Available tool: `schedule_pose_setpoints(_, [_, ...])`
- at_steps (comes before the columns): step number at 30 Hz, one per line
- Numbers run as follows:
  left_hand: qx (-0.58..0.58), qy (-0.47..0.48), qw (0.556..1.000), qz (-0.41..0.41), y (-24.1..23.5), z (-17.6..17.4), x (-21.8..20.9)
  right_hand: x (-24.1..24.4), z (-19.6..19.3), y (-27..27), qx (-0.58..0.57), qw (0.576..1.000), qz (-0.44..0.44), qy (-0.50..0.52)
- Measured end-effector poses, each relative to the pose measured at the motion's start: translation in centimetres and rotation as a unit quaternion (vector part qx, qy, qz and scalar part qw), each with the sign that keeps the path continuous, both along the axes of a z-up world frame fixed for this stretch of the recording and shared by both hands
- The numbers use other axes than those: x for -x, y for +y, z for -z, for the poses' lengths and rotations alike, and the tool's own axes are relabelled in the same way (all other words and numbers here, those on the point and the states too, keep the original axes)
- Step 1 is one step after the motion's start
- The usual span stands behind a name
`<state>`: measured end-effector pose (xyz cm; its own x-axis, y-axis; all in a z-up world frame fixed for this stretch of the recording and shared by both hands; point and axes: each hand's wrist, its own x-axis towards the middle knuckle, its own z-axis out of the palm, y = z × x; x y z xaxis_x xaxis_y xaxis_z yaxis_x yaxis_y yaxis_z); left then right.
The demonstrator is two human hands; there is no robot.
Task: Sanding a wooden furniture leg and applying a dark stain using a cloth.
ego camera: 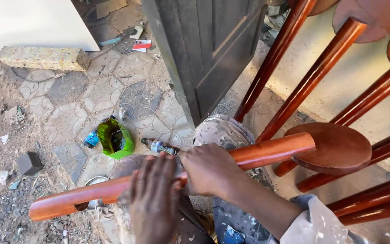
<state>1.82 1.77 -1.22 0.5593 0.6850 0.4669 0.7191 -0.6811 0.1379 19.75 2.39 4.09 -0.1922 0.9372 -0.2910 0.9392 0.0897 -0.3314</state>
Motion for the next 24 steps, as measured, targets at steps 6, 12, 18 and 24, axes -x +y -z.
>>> schedule_pose_setpoints(6, [-0.014,-0.073,0.978,-0.194,2.6,-2.1,8.4,0.0,0.3,0.0,0.002,1.0,0.021,0.001])
schedule_pose_setpoints(12, [0.007,-0.139,0.988,-0.059,-1.1,-1.5,-0.1,0.9,-0.6,0.3,0.002,0.999,0.001,-0.044])
schedule_pose_setpoints(18, [-0.094,-0.112,0.985,-0.093,1.4,-4.4,3.0,1.0,-0.9,0.4,0.032,0.999,0.016,-0.029])
schedule_pose_setpoints(24, [-0.07,-0.023,0.939,-0.335,3.2,-0.8,13.4,1.6,-0.7,0.0,0.005,0.998,0.012,-0.056])
